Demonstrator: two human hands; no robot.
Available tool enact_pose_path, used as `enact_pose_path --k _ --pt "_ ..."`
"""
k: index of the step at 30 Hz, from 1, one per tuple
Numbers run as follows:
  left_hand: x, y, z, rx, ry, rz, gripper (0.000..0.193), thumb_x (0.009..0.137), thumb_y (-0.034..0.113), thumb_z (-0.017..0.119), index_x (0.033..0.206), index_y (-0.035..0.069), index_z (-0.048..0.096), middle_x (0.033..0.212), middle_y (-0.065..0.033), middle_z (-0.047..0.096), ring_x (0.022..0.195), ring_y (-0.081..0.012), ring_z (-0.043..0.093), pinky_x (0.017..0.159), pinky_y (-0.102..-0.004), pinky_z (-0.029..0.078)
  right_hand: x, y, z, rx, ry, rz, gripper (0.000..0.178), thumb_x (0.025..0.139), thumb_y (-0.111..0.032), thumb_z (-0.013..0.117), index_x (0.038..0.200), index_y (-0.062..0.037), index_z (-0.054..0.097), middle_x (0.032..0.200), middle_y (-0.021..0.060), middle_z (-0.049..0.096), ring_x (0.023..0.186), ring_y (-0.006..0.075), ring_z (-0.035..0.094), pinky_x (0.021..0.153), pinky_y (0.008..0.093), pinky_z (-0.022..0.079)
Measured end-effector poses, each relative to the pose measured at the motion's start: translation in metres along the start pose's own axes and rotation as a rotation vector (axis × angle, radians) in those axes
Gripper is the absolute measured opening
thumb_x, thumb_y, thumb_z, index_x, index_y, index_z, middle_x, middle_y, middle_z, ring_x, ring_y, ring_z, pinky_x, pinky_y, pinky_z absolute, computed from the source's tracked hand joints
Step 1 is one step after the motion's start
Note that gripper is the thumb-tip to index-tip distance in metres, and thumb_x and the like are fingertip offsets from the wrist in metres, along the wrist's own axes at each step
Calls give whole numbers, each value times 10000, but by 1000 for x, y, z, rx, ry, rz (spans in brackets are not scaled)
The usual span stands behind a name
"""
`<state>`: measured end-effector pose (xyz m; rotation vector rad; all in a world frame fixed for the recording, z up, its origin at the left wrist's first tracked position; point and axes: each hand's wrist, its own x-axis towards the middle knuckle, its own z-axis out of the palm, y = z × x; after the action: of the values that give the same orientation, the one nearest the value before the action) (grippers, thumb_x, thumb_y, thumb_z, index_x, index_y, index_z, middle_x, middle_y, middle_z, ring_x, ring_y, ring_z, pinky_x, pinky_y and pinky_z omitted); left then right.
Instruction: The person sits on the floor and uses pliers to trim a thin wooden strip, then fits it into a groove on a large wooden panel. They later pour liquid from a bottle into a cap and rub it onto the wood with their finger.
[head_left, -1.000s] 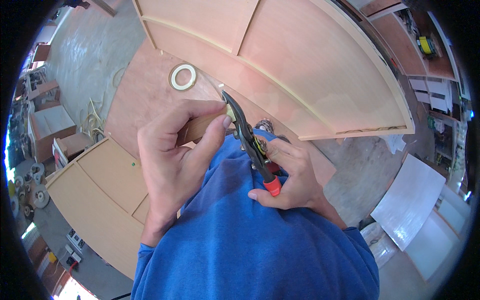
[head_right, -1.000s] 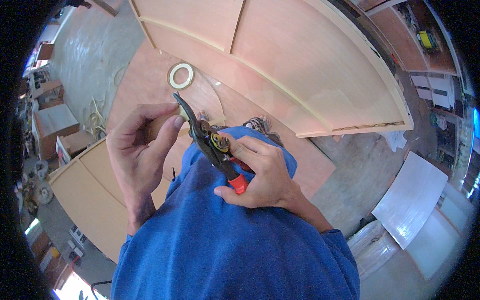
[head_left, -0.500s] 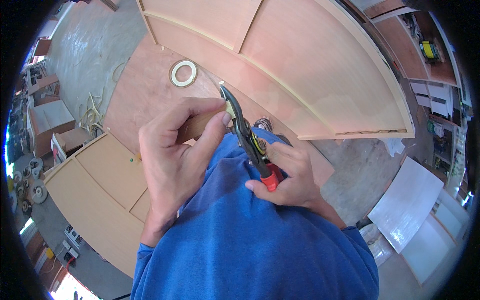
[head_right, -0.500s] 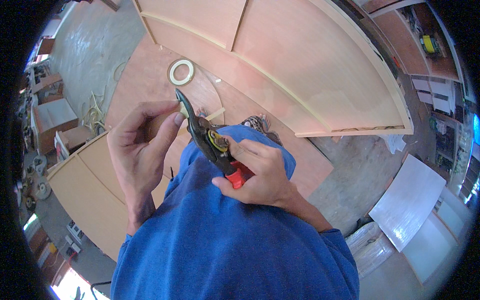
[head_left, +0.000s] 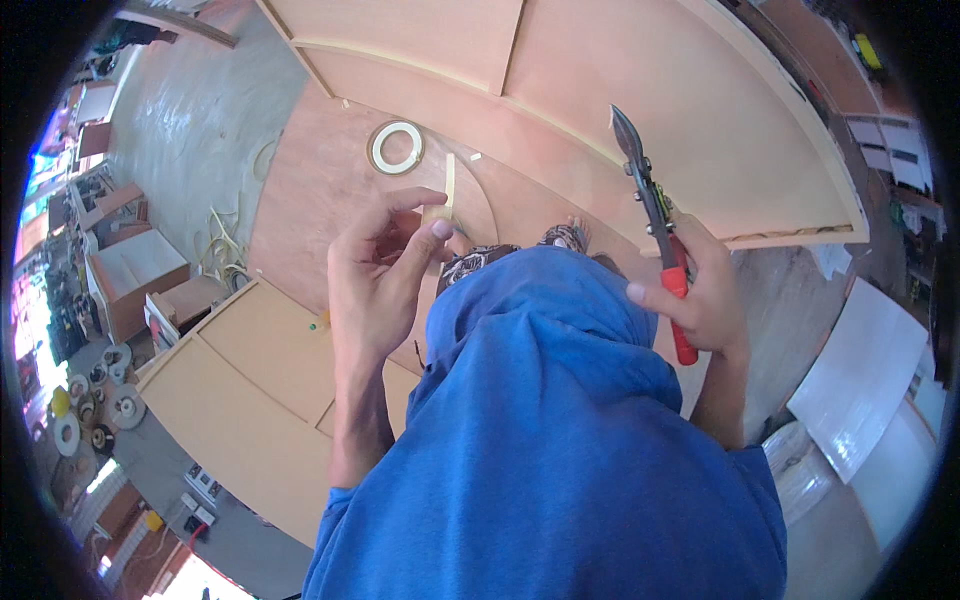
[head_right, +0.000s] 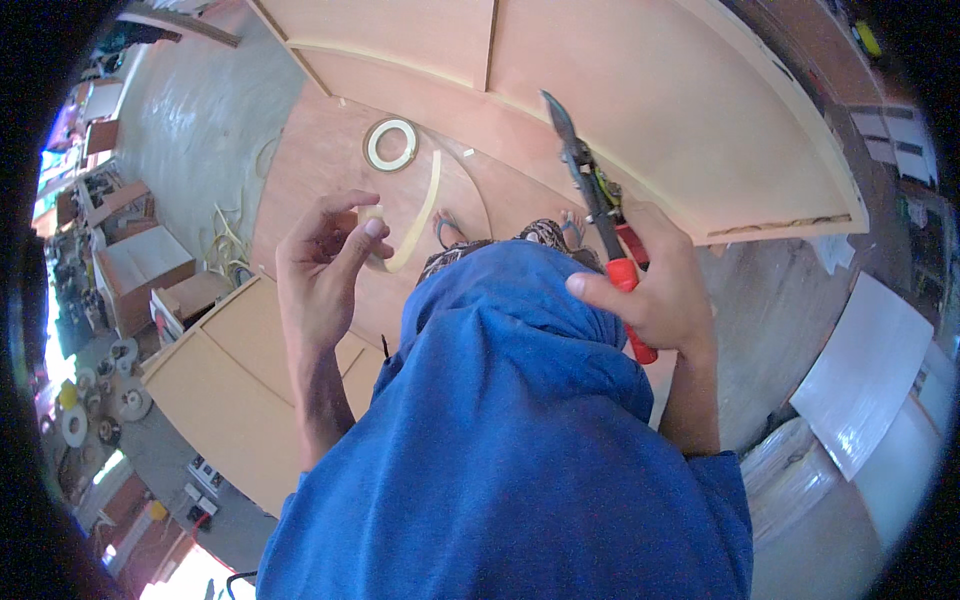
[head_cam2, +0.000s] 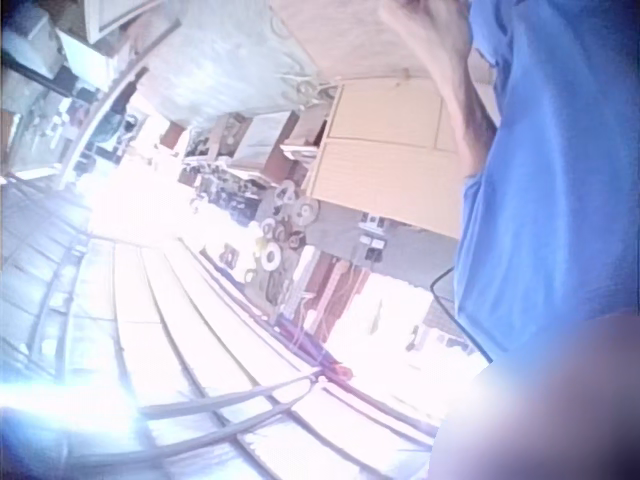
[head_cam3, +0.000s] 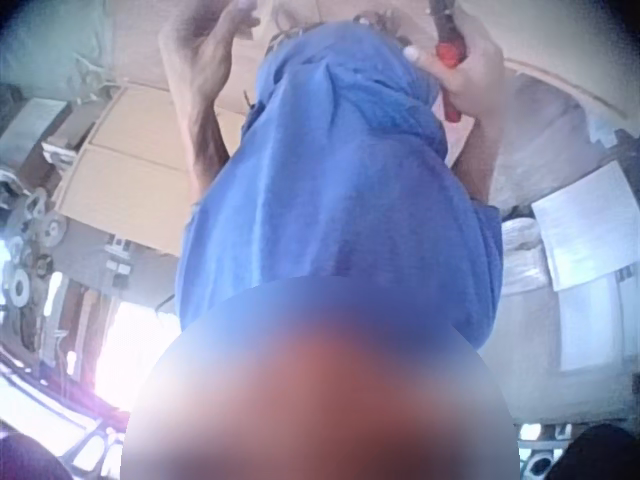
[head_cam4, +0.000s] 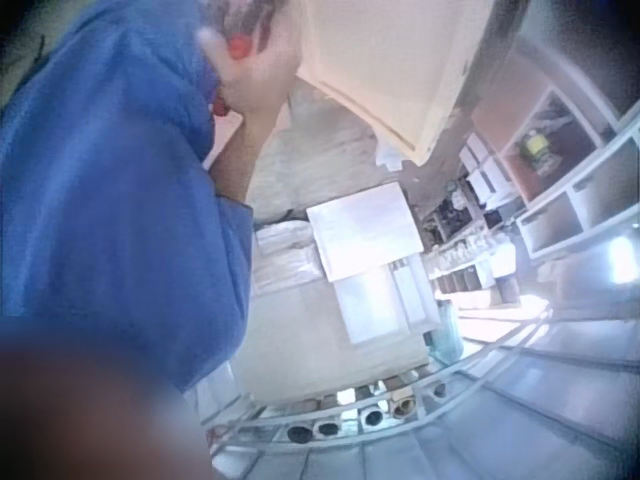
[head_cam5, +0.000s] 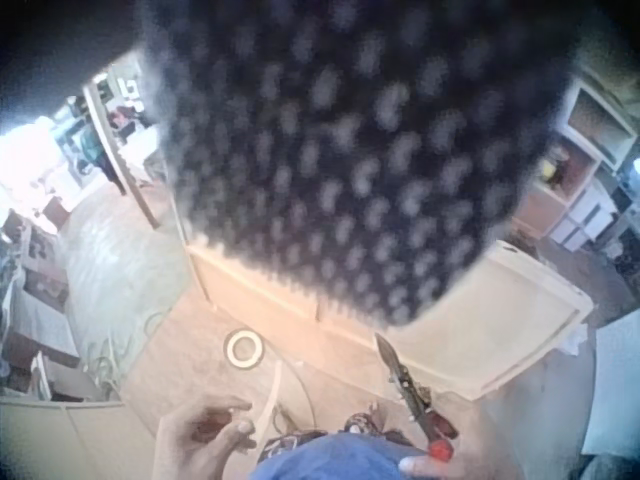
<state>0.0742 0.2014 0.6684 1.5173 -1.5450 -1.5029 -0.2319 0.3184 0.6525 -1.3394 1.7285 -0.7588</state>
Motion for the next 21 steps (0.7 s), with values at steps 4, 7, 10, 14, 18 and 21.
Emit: enact_pose_path --k 4,7,10,14,18,21 --pt "12 -12 -2 -70 12 -93 335 984 40 729 1306 6 644 898 -112 722 804 -204 760 685 -313 624 -12 34 19 -169 50 225 779 744 -410 866 1364 0 634 1068 240 688 1034 390 672 931 466 509" --pt "21 -17 -5 -129 7 -124 354 980 33 731 1319 3 633 900 -139 732 813 -243 778 664 -318 634 -26 68 40 -277 77 425 757 753 -421 860 1351 -13 640 1037 240 703 1011 412 680 903 473 518" --pt "28 -22 -10 -133 -23 -101 374 984 28 722 1340 -7 614 914 -154 733 842 -268 786 673 -325 644 -46 110 60 -300 116 618 724 765 -460 851 1299 -10 660 979 239 718 951 419 698 867 480 529" --pt "42 -39 -23 -147 -106 -76 432 999 43 708 1403 -14 565 962 -175 732 861 -284 789 710 -353 657 -82 169 85 -293 195 814 694 767 -527 845 1200 -5 699 922 242 733 903 420 719 831 479 539" --pt "54 -64 -41 -150 -130 -140 347 1012 69 699 1324 -14 575 1021 -191 733 894 -300 787 768 -384 661 -123 210 120 -234 163 1025 656 770 -532 842 1137 -2 715 966 249 750 949 414 732 847 474 551" --pt "63 -84 -50 -244 -140 -140 228 1023 88 691 1208 -4 592 1043 -193 736 946 -308 783 827 -392 656 -164 213 144 -267 208 1133 642 777 -539 834 1098 3 714 1000 262 757 983 427 736 864 478 559"
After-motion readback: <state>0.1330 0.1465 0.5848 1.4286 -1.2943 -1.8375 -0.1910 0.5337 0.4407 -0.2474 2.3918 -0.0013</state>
